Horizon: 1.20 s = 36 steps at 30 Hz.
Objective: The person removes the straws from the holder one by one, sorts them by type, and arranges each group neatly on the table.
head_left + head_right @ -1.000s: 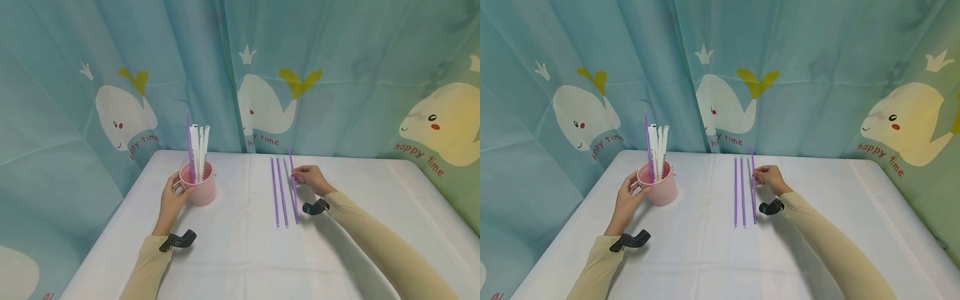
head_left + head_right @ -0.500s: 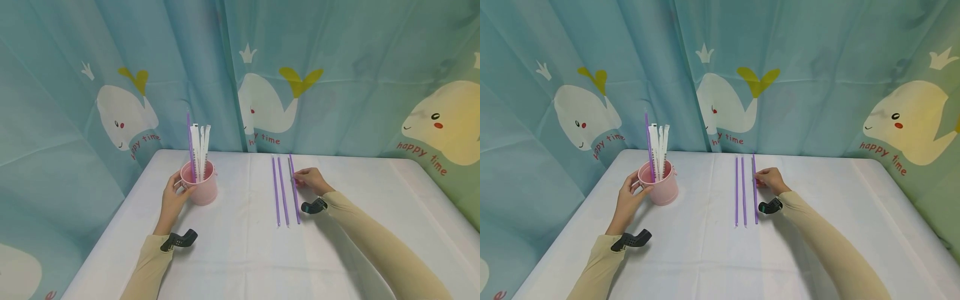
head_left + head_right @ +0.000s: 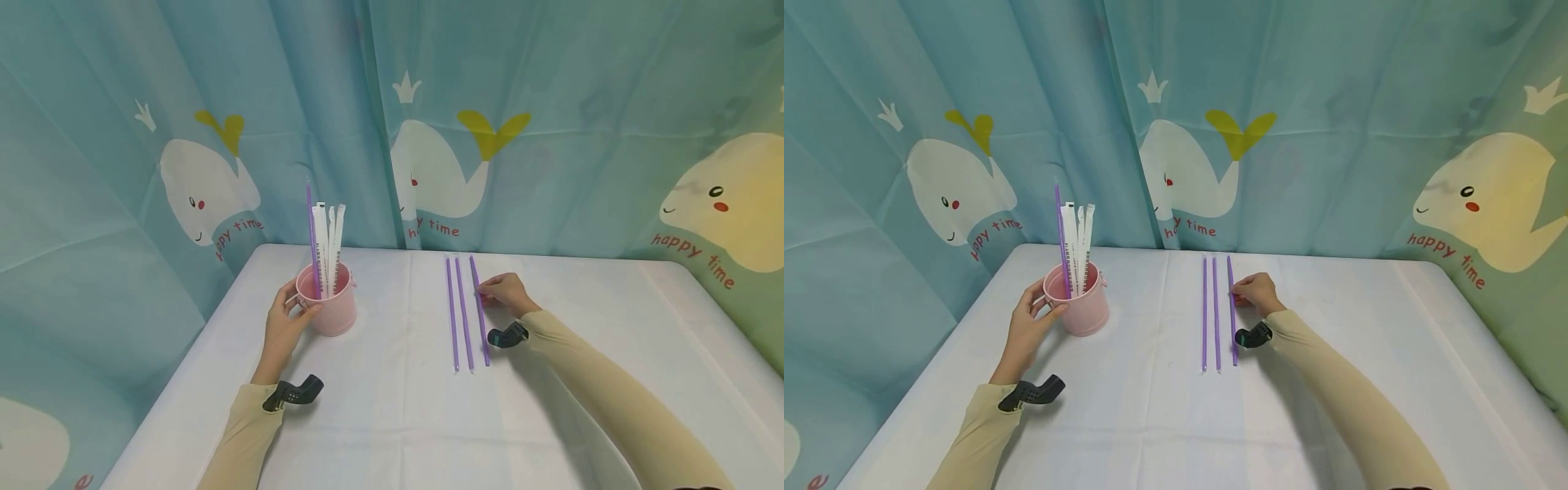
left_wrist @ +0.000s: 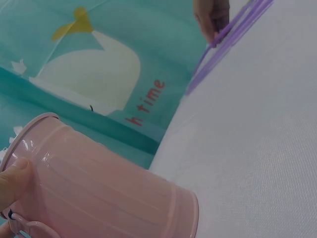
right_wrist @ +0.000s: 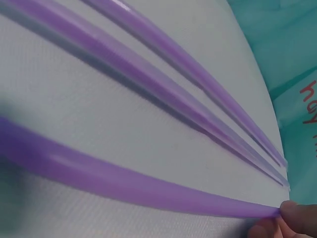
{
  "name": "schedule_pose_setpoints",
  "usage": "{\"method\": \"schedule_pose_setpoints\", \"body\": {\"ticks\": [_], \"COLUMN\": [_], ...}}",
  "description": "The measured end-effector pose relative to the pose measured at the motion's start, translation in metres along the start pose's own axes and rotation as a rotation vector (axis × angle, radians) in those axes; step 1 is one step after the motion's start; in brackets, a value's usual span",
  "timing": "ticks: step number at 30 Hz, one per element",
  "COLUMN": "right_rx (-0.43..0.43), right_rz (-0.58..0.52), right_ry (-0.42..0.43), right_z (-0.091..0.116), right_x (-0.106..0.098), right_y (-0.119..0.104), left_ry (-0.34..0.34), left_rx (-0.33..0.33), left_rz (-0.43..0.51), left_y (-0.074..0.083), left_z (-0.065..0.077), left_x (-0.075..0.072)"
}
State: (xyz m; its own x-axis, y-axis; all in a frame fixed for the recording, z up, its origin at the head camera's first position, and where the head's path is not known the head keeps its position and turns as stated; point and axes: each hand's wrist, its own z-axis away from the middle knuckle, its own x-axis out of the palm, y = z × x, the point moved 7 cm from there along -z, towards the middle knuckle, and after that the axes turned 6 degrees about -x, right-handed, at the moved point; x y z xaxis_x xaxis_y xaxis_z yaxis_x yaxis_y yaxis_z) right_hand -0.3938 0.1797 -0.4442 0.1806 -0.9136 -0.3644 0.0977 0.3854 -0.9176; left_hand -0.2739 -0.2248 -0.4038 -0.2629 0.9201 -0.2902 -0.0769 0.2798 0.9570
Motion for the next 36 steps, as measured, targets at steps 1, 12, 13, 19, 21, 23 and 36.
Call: {"method": "schedule_pose_setpoints", "body": {"ticks": [1, 12, 13, 19, 21, 23, 36], "right_rx": [0.003, -0.044, -0.048, -0.028, -0.011, 0.008, 0.032], "right_rz": [0.013, 0.157, 0.168, 0.17, 0.167, 0.162, 0.098], "right_ry": [0.009, 0.035, 0.034, 0.014, 0.007, -0.002, -0.09], "right_z": [-0.001, -0.003, -0.003, -0.004, -0.004, -0.003, -0.001], "right_x": [0.0, 0.002, 0.002, 0.003, 0.003, 0.003, -0.002], "right_y": [0.0, -0.008, -0.008, -0.006, -0.006, -0.005, 0.003], "left_ry": [0.0, -0.005, -0.004, -0.01, -0.014, -0.016, -0.004], "left_rx": [0.0, -0.003, -0.003, 0.004, 0.005, 0.005, 0.001], "left_rz": [0.0, 0.0, 0.002, 0.029, 0.036, 0.041, 0.014], "left_y": [0.0, -0.001, -0.001, 0.001, 0.001, 0.002, 0.002], "left_z": [0.0, 0.001, 0.001, 0.001, 0.002, 0.002, 0.002], "left_x": [0.0, 0.0, 0.0, 0.0, 0.0, 0.0, 0.0]}}
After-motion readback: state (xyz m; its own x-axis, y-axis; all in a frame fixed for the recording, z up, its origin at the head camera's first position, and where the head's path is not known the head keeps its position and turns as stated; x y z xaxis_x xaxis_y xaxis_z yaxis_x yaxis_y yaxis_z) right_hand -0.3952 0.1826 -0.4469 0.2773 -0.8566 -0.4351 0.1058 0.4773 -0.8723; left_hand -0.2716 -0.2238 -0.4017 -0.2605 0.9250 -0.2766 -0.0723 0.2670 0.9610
